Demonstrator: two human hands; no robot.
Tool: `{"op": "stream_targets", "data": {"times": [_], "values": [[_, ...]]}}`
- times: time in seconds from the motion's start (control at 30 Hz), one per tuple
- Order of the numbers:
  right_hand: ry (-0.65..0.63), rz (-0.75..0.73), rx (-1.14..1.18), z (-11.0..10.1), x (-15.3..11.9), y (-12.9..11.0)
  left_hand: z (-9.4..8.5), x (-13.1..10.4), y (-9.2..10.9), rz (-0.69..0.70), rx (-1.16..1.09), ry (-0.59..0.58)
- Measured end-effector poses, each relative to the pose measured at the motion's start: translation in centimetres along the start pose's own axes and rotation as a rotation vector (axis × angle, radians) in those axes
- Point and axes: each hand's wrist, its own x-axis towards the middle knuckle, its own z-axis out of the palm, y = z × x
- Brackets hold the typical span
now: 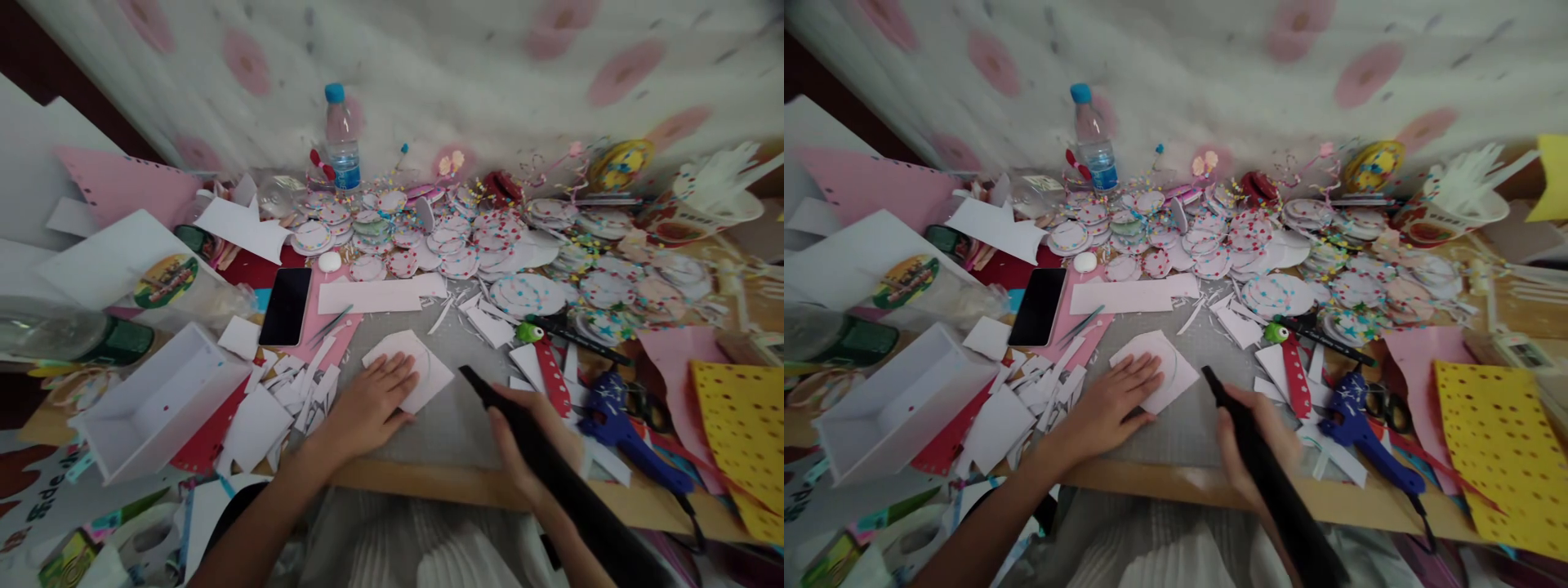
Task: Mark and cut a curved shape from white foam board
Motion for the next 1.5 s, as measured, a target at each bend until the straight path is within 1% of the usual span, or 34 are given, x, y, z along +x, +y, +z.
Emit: {"op": "stream_targets", "data": {"times": [0.07, 0.13, 0.17, 0.2, 0.23, 0.27, 0.33, 0.4, 0.43, 0.47, 0.5, 0.57, 0.63, 0.7, 0.73, 0.77, 0.8, 0.87, 0.9, 0.97, 1.0, 1.03, 1.07, 1.13, 1.17, 1.23, 1.33, 1.4, 1.5], "values": [[0.082, 0.107, -0.014, -1.3, 0.1, 0.8, -1.0, 0.1, -0.4, 0.151, -0.065, -0.113], [0.113, 0.159, 0.005, -2.2, 0.1, 1.2, -2.2, 0.2, -0.8, 0.317, -0.103, -0.223], [0.12, 0.17, 0.007, -2.5, 0.1, 1.3, -2.8, 0.2, -1.0, 0.373, -0.094, -0.254], [0.123, 0.173, -0.002, -2.5, 0.0, 1.3, -3.3, 0.2, -1.1, 0.393, -0.061, -0.257], [0.125, 0.173, -0.023, -2.5, 0.0, 1.4, -3.8, 0.1, -1.1, 0.375, -0.006, -0.232], [0.125, 0.17, -0.044, -2.4, -0.1, 1.5, -4.1, 0.1, -0.9, 0.325, 0.059, -0.187], [0.121, 0.14, -0.059, -1.9, -0.1, 1.7, -4.3, -0.2, 0.2, 0.171, 0.165, -0.063], [0.122, 0.1, -0.058, -1.3, -0.1, 2.0, -3.5, -0.5, 2.0, 0.004, 0.192, 0.047], [0.122, 0.085, -0.061, -1.0, 0.0, 2.1, -2.7, -0.6, 2.9, -0.061, 0.176, 0.08], [0.123, 0.074, -0.07, -0.8, 0.1, 2.1, -1.8, -0.7, 3.8, -0.116, 0.16, 0.078], [0.121, 0.064, -0.085, -0.6, 0.2, 2.1, -1.0, -0.8, 4.4, -0.123, 0.144, 0.059], [0.1, 0.03, -0.099, -0.4, 0.5, 2.1, 0.4, -0.9, 4.6, -0.027, 0.121, 0.026], [0.062, -0.013, -0.096, -0.4, 0.6, 2.1, 0.7, -1.1, 3.6, 0.126, 0.052, -0.054], [0.034, -0.025, -0.094, -0.5, 0.7, 2.3, -0.1, -1.2, 1.9, 0.298, -0.059, -0.144], [0.029, -0.024, -0.099, -0.5, 0.6, 2.4, -0.7, -1.2, 1.1, 0.333, -0.097, -0.152], [0.027, -0.019, -0.108, -0.6, 0.5, 2.6, -1.2, -1.2, 0.5, 0.339, -0.113, -0.144], [0.026, -0.014, -0.112, -0.6, 0.4, 2.7, -1.7, -1.2, 0.2, 0.303, -0.105, -0.111], [0.008, -0.013, -0.096, -0.6, 0.3, 2.8, -2.0, -1.1, 0.6, 0.133, -0.05, -0.011], [-0.015, -0.019, -0.075, -0.6, 0.3, 2.8, -1.7, -0.9, 1.1, 0.02, -0.019, 0.04], [-0.089, -0.046, -0.027, -0.6, 0.6, 2.5, -0.6, -0.6, 2.5, -0.187, 0.02, 0.111], [-0.132, -0.069, -0.006, -0.5, 0.7, 2.3, 0.2, -0.5, 3.1, -0.243, 0.03, 0.116], [-0.173, -0.096, 0.012, -0.4, 1.0, 2.1, 0.8, -0.4, 3.5, -0.265, 0.036, 0.11], [-0.212, -0.123, 0.028, -0.4, 1.2, 1.9, 1.3, -0.4, 3.6, -0.267, 0.038, 0.095], [-0.281, -0.174, 0.061, -0.2, 1.7, 1.7, 1.6, -0.4, 2.8, -0.215, 0.023, 0.044], [-0.312, -0.197, 0.076, -0.2, 1.9, 1.6, 1.4, -0.5, 2.1, -0.172, 0.003, 0.011], [-0.369, -0.234, 0.101, -0.1, 2.3, 1.5, 0.3, -0.7, 0.2, -0.072, -0.055, -0.063], [-0.44, -0.269, 0.141, 0.2, 2.6, 1.4, -1.5, -0.7, -2.3, -0.004, -0.136, -0.166], [-0.48, -0.281, 0.164, 0.4, 2.7, 1.3, -2.2, -0.5, -3.1, -0.003, -0.174, -0.2], [-0.527, -0.308, 0.186, 0.7, 2.8, 1.1, -2.5, 0.0, -3.2, -0.023, -0.208, -0.218]]}}
